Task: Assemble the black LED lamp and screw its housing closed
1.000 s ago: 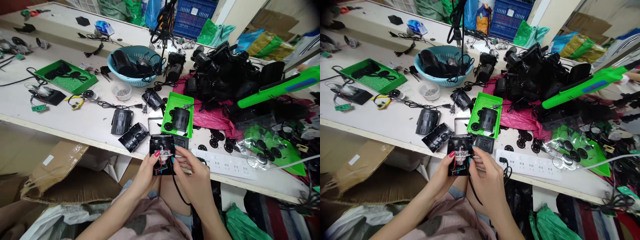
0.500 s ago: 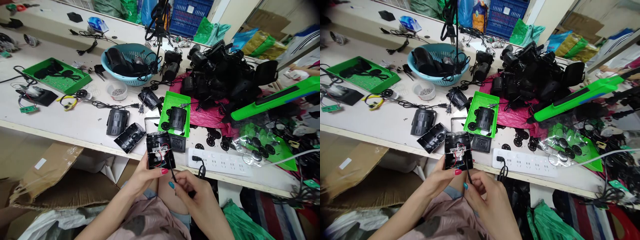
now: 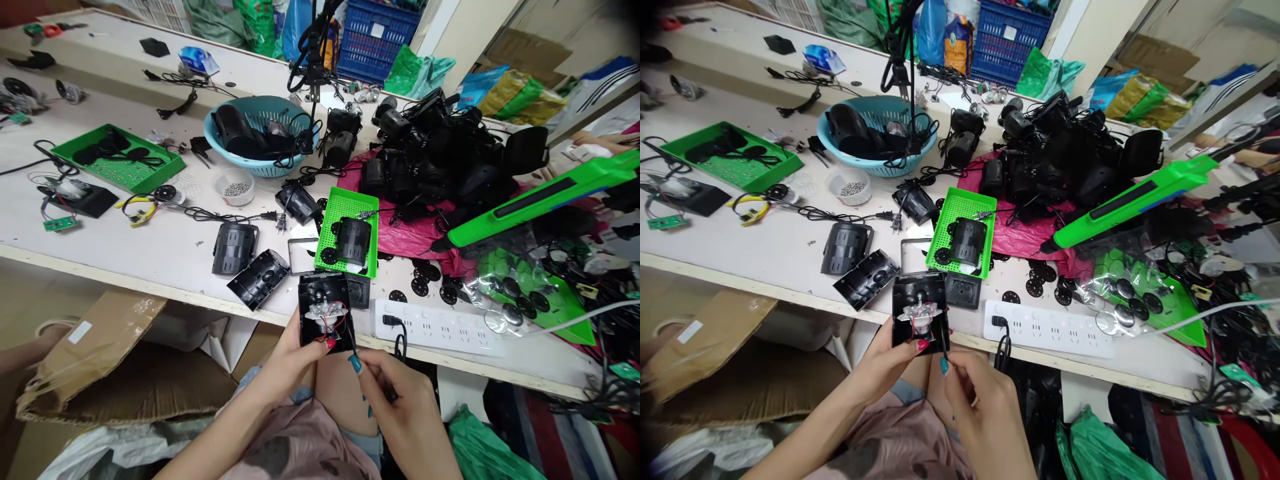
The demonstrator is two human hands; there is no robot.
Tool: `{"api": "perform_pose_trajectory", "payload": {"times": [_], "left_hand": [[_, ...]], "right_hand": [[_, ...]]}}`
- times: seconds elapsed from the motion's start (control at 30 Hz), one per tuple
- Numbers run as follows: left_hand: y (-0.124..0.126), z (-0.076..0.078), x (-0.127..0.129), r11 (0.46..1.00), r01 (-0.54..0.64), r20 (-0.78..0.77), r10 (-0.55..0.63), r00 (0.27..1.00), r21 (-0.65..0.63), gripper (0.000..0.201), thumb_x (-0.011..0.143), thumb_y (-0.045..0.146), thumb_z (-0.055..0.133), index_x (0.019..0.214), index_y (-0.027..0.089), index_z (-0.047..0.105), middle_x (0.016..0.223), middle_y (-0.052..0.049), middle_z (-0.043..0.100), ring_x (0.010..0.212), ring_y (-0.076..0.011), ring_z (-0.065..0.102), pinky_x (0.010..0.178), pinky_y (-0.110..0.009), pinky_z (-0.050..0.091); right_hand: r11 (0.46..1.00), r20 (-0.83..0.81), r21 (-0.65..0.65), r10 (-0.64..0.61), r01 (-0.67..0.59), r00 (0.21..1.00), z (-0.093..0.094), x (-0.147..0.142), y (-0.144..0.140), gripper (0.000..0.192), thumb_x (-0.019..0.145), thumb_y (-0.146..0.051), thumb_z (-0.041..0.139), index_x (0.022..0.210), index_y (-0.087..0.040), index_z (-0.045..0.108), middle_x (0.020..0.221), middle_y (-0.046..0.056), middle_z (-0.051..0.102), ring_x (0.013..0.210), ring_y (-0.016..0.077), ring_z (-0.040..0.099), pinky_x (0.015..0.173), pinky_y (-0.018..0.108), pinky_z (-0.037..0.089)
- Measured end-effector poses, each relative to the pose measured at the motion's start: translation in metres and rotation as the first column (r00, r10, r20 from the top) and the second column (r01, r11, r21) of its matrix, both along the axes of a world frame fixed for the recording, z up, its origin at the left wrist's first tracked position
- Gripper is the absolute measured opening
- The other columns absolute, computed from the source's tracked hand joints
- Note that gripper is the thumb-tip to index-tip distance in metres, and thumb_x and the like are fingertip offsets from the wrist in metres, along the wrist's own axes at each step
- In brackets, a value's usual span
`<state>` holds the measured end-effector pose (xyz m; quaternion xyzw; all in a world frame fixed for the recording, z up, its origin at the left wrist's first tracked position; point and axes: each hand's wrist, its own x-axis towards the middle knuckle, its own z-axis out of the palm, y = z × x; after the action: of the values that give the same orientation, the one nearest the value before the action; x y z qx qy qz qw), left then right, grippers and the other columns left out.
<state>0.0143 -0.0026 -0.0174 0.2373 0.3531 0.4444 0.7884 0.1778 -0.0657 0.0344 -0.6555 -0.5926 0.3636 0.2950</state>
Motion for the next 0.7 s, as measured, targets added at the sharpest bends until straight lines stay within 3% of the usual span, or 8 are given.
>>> {"api": "perform_pose_trajectory", "payload": {"times": [0.17,0.33,0.53,0.7], "left_hand": [[-0.005,-0.009,-0.003,0.996,-0.004,-0.076,0.011,0.997,0.091,0.075,0.079,0.026,0.078,0.145,0.027,0.043,0.133,-0.007,0.062,0.134,-0.0296,0.046,0.116,-0.042,0.030],[-0.005,-0.006,0.000,0.986,-0.015,-0.208,0.050,0.977,0.168,0.076,0.082,0.028,0.077,0.149,0.027,0.040,0.135,-0.007,0.061,0.127,-0.0282,0.051,0.111,-0.037,0.035],[-0.013,-0.009,0.005,0.991,-0.006,-0.142,0.025,0.990,0.132,0.070,0.086,0.023,0.073,0.147,0.030,0.039,0.133,-0.005,0.062,0.121,-0.0245,0.054,0.103,-0.033,0.040],[-0.014,-0.010,0.005,0.997,-0.037,-0.069,0.042,0.997,0.074,0.052,0.081,0.026,0.078,0.127,0.025,0.054,0.120,-0.005,0.066,0.109,-0.0222,0.057,0.092,-0.030,0.044]], "right_hand": [[0.998,0.030,0.020,-0.057,0.057,0.998,-0.011,-0.002,-0.002,0.029,0.102,-0.040,0.046,0.094,-0.022,0.067,0.063,-0.004,0.057,0.052,0.0103,0.055,0.047,0.019,0.038],[0.967,0.049,0.101,-0.240,0.235,0.969,-0.011,-0.013,-0.004,0.031,0.103,-0.035,0.044,0.126,-0.022,0.058,0.069,-0.004,0.062,0.045,0.0089,0.051,0.049,0.019,0.044],[0.978,-0.030,0.045,-0.200,0.201,0.979,-0.008,-0.024,0.002,0.034,0.102,-0.033,0.041,0.130,-0.021,0.055,0.065,-0.004,0.061,0.048,0.0108,0.052,0.051,0.021,0.044],[0.971,-0.195,-0.128,-0.225,0.203,0.955,-0.010,-0.026,0.009,0.039,0.100,-0.035,0.044,0.136,-0.022,0.041,0.060,-0.007,0.057,0.047,0.0107,0.048,0.046,0.021,0.037]]}}
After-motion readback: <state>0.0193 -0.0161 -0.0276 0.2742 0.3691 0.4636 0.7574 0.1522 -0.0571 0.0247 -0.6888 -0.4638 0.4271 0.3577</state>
